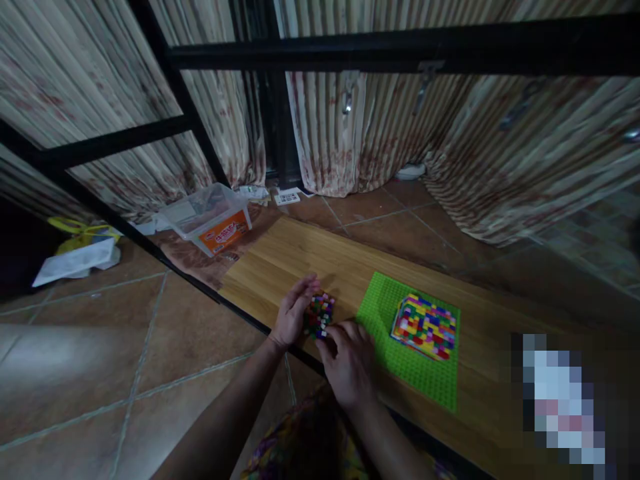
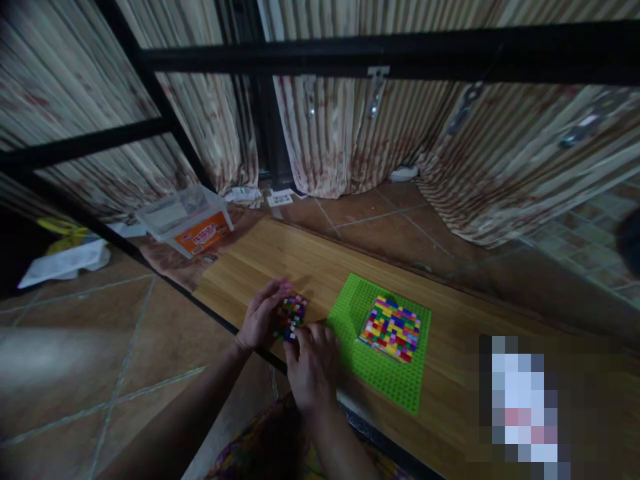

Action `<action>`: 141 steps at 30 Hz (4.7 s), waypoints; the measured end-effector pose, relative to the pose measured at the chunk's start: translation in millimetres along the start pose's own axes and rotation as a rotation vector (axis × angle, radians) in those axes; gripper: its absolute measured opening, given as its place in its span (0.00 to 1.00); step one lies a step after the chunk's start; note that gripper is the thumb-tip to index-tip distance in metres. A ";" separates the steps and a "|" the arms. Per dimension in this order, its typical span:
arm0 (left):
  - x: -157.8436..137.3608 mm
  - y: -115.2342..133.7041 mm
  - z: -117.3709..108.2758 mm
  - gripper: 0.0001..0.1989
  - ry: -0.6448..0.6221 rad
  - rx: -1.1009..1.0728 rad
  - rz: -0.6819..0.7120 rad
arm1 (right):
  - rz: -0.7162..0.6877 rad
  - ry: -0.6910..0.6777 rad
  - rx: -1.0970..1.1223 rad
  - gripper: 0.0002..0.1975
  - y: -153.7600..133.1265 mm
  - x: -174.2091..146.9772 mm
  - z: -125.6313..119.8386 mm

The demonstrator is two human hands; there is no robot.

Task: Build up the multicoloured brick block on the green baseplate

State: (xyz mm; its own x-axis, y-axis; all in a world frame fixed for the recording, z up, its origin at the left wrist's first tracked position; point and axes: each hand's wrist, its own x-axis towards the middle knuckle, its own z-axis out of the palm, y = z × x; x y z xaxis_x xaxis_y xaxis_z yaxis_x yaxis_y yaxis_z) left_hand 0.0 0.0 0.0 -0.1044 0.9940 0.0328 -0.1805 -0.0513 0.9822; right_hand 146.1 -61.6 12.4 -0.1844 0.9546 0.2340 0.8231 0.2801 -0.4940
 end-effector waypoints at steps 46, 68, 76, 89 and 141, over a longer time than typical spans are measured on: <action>3.4 8.4 6.2 0.23 -0.472 0.915 0.500 | 0.213 0.205 0.505 0.07 13.0 18.4 -14.5; 6.1 -2.0 4.9 0.04 -0.418 0.888 0.543 | 0.549 0.545 0.524 0.11 93.2 -56.0 -98.5; 5.1 3.1 7.1 0.03 -0.420 0.881 0.500 | 0.532 0.575 0.486 0.12 95.6 -49.0 -95.9; 3.2 5.4 9.2 0.03 -0.404 0.883 0.501 | 0.561 0.571 0.418 0.13 97.2 -40.7 -96.1; 5.1 0.9 7.7 0.02 -0.409 0.878 0.545 | 0.504 0.641 0.365 0.08 101.2 -16.8 -78.7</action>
State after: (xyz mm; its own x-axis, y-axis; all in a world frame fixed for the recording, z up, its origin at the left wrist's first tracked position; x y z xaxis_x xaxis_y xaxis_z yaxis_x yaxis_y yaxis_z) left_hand 6.8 5.8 2.4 0.4003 0.8247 0.3994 0.5634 -0.5653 0.6026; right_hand 274.8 -57.3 24.4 0.5791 0.7636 0.2856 0.4824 -0.0384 -0.8751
